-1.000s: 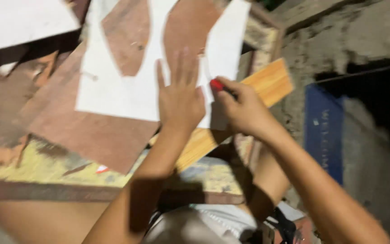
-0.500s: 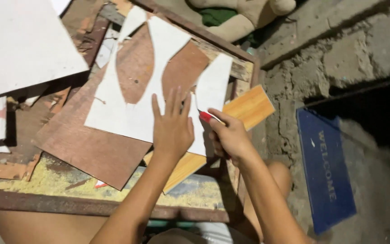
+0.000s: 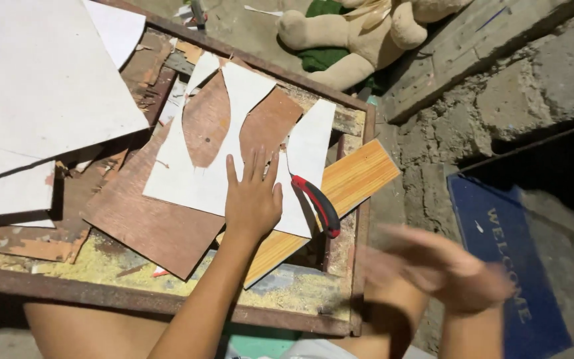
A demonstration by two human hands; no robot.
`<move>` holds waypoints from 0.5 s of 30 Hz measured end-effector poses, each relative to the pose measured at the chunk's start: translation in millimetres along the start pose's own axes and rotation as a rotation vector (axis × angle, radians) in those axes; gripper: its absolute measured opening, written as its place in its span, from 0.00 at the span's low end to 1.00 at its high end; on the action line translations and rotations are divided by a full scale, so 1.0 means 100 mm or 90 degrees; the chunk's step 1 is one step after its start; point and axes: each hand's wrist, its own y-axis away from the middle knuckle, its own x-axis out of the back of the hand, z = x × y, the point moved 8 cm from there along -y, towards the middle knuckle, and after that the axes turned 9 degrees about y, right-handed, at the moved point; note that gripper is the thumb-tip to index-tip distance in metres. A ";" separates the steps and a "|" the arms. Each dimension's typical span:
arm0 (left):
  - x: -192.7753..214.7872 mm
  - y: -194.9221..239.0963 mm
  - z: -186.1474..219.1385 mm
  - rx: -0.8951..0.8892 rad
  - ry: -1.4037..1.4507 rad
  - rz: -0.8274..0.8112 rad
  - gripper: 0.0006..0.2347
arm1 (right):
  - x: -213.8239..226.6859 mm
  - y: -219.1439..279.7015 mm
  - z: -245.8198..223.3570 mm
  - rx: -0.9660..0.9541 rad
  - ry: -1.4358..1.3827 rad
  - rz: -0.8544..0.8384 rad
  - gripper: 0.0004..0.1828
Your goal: Using a hand saw to cut out a leaf-shaped pattern from a thin wooden board on a low workbench.
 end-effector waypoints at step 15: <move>0.10 0.15 0.09 -0.103 -0.063 0.241 0.28 | -0.77 -0.94 0.64 -0.309 0.206 0.137 0.12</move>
